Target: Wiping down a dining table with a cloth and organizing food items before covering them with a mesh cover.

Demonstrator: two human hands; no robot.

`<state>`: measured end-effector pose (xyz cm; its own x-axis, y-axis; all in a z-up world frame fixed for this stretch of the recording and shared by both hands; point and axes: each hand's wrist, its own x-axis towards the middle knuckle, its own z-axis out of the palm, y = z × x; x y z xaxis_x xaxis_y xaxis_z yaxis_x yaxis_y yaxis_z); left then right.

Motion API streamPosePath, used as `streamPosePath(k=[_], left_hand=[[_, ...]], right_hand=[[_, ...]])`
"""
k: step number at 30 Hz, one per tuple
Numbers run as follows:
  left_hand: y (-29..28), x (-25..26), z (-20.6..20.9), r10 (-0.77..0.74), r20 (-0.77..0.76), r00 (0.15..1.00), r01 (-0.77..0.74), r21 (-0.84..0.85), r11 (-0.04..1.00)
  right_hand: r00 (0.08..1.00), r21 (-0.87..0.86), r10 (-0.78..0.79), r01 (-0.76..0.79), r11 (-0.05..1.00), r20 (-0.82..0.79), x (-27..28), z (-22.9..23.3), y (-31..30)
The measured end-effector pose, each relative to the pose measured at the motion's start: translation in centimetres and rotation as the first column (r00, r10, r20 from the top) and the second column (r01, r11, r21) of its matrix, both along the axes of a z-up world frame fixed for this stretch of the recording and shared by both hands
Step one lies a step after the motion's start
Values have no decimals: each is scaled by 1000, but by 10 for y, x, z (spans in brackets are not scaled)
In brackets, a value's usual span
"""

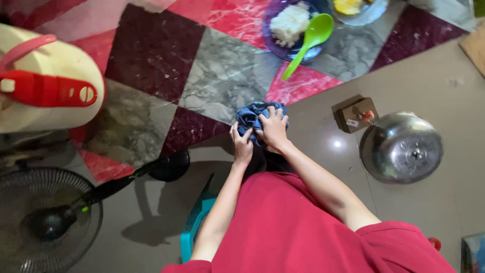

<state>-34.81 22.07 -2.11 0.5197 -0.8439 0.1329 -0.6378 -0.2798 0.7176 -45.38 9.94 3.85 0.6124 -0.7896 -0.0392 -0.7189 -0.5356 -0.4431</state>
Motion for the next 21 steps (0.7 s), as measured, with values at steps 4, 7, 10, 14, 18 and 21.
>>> streamPosePath(k=[4,7,10,14,18,21], left_hand=[[-1,-9,-1,30,15,999,-30,-48,998],[-15,12,43,189,261,947,-166,-106,980],[-32,49,56,349,244,905,-326,-132,936],[-55,98,53,456,-72,887,-461,-95,882],[-75,129,47,346,-117,931,-360,-134,923],[-89,145,34,292,-81,953,-295,-31,955]], right_hand=[[995,75,-101,100,992,3,-5,2,2],[991,31,-88,85,996,96,23,25,-5],[977,-38,-87,97,995,196,73,48,-20],[967,-91,-100,124,988,234,149,42,-44],[978,-149,-66,96,984,199,214,3,-61],[983,-197,-68,101,975,171,254,-27,-78]])
